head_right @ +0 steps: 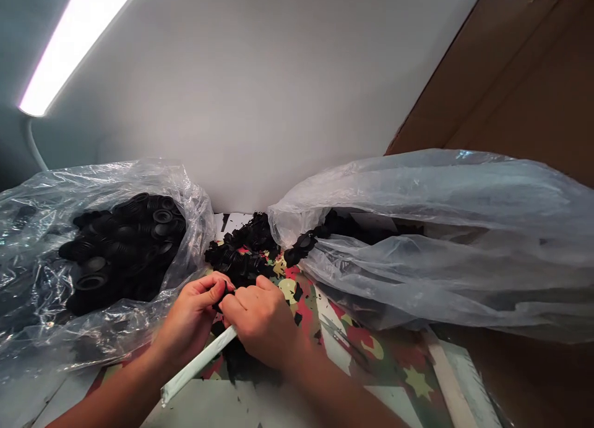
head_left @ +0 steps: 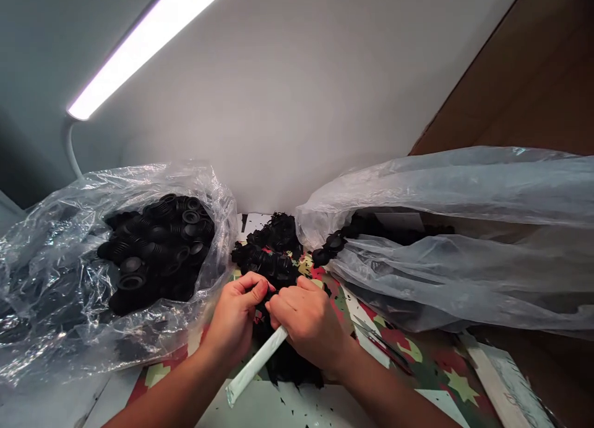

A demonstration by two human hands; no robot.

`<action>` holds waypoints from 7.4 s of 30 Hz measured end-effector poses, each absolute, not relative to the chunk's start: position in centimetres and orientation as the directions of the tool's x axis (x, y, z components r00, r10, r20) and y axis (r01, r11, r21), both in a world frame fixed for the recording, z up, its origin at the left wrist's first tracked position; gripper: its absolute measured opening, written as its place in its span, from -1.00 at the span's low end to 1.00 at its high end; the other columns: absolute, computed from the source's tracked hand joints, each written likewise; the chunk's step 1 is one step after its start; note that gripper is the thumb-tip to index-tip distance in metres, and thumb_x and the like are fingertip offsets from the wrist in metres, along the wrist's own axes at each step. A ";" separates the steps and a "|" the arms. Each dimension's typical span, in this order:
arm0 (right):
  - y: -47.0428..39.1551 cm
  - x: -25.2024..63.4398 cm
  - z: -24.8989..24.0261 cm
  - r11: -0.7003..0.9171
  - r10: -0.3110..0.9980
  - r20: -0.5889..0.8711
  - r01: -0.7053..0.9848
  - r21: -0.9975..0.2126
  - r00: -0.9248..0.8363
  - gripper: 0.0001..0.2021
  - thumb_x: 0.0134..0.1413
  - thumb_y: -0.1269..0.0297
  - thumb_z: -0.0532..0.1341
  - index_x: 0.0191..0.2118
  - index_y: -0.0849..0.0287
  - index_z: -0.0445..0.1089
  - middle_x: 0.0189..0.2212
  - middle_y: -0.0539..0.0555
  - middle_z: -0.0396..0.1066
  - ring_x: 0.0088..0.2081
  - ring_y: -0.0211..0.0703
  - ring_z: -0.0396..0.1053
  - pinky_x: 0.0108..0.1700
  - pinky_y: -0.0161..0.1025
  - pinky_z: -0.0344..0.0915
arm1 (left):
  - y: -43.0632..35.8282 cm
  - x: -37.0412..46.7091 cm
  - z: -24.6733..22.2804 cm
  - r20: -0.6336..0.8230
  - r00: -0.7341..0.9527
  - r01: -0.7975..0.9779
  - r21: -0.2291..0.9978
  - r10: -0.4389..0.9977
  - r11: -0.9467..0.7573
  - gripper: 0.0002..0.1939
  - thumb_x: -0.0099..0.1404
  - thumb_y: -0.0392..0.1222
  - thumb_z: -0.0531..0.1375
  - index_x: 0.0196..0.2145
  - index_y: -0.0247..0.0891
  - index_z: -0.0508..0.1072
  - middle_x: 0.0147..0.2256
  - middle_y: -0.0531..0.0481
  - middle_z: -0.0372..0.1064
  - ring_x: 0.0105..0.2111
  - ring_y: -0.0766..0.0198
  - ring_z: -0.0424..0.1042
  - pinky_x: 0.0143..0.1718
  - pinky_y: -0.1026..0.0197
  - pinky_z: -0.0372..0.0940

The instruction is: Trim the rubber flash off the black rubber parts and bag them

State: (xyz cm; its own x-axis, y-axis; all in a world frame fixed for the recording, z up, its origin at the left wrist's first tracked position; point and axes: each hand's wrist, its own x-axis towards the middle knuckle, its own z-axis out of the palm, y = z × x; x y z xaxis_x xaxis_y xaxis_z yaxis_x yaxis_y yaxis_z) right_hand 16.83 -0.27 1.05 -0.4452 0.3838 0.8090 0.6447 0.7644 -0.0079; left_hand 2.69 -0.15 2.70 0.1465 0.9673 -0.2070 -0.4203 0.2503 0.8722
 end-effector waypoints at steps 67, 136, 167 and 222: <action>-0.1 18.6 0.5 0.463 0.872 0.455 -0.002 -0.886 0.179 -0.42 0.42 -0.08 -0.16 -0.46 0.09 0.38 -0.41 0.06 0.37 -0.27 -0.10 0.36 -0.17 -0.18 0.31 | 1.4 0.6 2.5 -0.141 0.357 -0.557 0.761 0.924 0.332 -0.59 0.07 -0.08 0.50 -0.16 -0.29 0.59 -0.15 -0.12 0.61 -0.13 0.19 0.58 0.04 0.22 0.40; 0.2 19.4 -1.3 0.685 0.505 0.850 0.668 -0.290 -0.149 -0.89 0.32 0.43 0.13 -0.24 0.06 0.31 -0.04 0.10 0.57 -0.13 -0.04 0.43 -0.04 -0.06 0.18 | 2.9 -4.1 7.5 0.473 -0.043 0.519 0.763 0.880 -0.385 -0.69 0.26 -0.28 0.25 -0.03 -0.18 0.49 -0.11 -0.10 0.51 -0.09 0.07 0.46 -0.01 0.06 0.34; 2.4 20.1 -2.5 0.381 0.841 0.499 0.427 -0.820 0.208 -0.79 0.27 0.08 0.13 -0.32 0.06 0.35 -0.43 -0.01 0.46 -0.40 -0.11 0.41 -0.34 -0.22 0.29 | 7.1 1.2 4.1 0.284 0.454 0.822 0.231 0.844 -0.520 -0.65 0.20 -0.23 0.33 -0.03 -0.17 0.50 0.00 -0.18 0.46 0.03 -0.07 0.41 0.09 -0.03 0.27; 1.2 19.0 -1.4 0.656 0.687 0.709 0.554 -0.512 -0.158 -0.86 0.28 0.45 0.09 -0.19 0.06 0.33 -0.08 0.08 0.55 0.02 -0.04 0.46 0.09 -0.02 0.20 | 5.2 1.8 1.4 0.391 0.312 0.425 0.758 0.866 -0.495 -0.75 0.06 -0.34 0.33 -0.29 -0.19 0.43 -0.27 0.03 0.51 -0.21 0.14 0.51 -0.13 0.13 0.36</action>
State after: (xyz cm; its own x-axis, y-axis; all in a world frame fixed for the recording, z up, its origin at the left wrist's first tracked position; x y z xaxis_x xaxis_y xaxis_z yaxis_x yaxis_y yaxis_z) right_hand 18.98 1.21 -1.36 -0.1580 0.6872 0.7091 0.5540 0.6561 -0.5124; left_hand 1.84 5.17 1.36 0.3123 0.8659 0.3908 0.4252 -0.4953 0.7576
